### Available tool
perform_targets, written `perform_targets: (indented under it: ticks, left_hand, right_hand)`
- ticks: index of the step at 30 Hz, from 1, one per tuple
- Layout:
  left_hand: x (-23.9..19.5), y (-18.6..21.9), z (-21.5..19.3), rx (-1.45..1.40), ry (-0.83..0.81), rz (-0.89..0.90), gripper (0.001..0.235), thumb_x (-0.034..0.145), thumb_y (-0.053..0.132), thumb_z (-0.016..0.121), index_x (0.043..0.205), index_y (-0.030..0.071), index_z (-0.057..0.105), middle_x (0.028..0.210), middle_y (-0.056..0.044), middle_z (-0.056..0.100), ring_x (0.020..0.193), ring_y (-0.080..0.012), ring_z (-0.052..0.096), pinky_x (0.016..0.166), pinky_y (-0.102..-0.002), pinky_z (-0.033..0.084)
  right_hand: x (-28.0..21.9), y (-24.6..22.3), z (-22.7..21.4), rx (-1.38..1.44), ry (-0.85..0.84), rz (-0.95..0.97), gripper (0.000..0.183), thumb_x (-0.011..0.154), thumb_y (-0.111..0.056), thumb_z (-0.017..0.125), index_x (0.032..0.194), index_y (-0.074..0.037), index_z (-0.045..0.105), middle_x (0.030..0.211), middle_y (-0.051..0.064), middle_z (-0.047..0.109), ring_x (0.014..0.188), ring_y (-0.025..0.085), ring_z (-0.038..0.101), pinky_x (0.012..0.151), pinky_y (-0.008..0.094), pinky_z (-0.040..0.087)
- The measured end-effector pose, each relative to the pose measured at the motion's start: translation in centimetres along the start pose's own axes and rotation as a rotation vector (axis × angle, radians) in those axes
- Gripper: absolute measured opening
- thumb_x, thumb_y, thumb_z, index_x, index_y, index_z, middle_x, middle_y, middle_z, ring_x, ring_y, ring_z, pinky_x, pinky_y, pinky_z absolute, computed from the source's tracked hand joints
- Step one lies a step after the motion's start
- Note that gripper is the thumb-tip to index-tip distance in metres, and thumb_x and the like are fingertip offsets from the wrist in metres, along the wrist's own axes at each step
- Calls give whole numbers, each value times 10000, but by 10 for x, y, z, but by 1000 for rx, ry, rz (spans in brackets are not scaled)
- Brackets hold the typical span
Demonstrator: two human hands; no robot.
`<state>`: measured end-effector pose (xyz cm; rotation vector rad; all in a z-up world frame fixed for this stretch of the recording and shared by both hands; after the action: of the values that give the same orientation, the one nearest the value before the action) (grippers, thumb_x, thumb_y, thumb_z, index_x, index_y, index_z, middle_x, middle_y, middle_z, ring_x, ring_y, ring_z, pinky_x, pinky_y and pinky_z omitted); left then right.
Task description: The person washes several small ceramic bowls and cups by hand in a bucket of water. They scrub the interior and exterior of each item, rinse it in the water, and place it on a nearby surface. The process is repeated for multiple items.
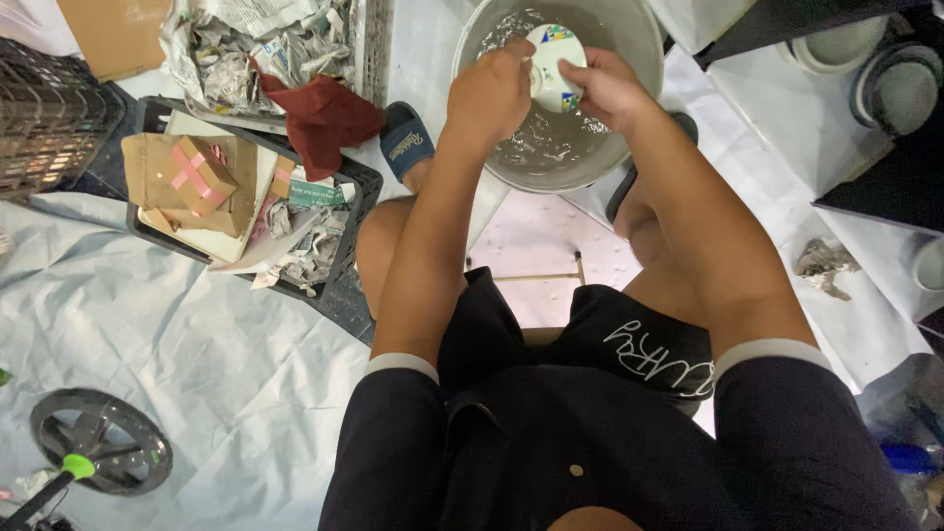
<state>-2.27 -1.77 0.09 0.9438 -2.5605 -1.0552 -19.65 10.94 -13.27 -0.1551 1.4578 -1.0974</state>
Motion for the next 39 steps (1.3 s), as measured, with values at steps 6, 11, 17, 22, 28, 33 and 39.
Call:
perform_targets:
  ticks: [6, 11, 17, 22, 28, 33, 39]
  left_hand:
    - [-11, -1, -11, -52, 144, 43, 192, 984, 163, 572, 1129, 113, 688, 1096, -154, 736, 987, -392, 698, 846, -488, 545]
    - [-13, -6, -3, -109, 179, 99, 225, 1017, 242, 594, 1150, 86, 685, 1138, -177, 727, 1069, -401, 691, 910, -464, 540]
    - [5, -18, 29, -450, 50, -53, 547, 1139, 437, 518, 1417, -32, 554, 1151, -182, 736, 1094, -296, 721, 947, -395, 547]
    - [11, -14, 48, -898, -45, -326, 556, 1024, 483, 585, 1234, -30, 620, 944, -107, 741, 787, -163, 723, 609, -275, 596]
    - [7, -1, 50, -1480, 52, -189, 404, 1052, 348, 621, 1248, -5, 608, 1127, -81, 717, 1006, -131, 713, 852, -304, 619]
    - [7, -6, 52, -1514, 64, -173, 300, 1043, 273, 656, 1154, -6, 653, 1048, -78, 731, 928, -123, 693, 840, -300, 579]
    - [2, -7, 71, -1114, 127, -288, 251, 1027, 234, 721, 1002, -16, 700, 895, -55, 718, 788, -97, 635, 703, -261, 524]
  right_hand:
    - [-71, -33, 15, 61, 93, -140, 338, 997, -217, 686, 1288, -53, 638, 1174, 60, 738, 1036, 176, 738, 852, 347, 630]
    - [-85, -38, 26, 147, 120, -143, 350, 1013, -262, 668, 1289, -48, 639, 1154, 68, 723, 995, 184, 710, 757, 357, 549]
    - [-75, -36, 35, 676, -72, -227, 418, 1032, -331, 621, 1303, -12, 627, 1212, 88, 741, 1084, 218, 749, 932, 381, 634]
    - [-78, -41, 32, 675, -26, -322, 499, 1012, -427, 587, 1272, -2, 627, 1163, 112, 743, 1010, 229, 757, 874, 388, 644]
    - [-95, -55, 29, 749, -286, -408, 326, 1116, -218, 586, 1371, -16, 563, 1296, 81, 693, 1191, 190, 718, 1023, 355, 597]
    - [-95, -54, 26, 552, -242, -402, 294, 1087, -227, 611, 1300, -26, 600, 1216, 79, 715, 1110, 179, 733, 1004, 366, 612]
    - [-85, -38, 37, 386, -75, -376, 364, 1148, -322, 591, 1236, 25, 652, 1106, 93, 730, 973, 148, 719, 860, 329, 600]
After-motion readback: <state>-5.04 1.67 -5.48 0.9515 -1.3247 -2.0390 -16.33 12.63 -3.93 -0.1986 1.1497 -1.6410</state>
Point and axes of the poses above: each hand's wrist, its own x-axis towards the middle knuckle, its own z-axis out of the palm, y = z × x, the point moved 3 cm from there along x, towards the middle knuckle
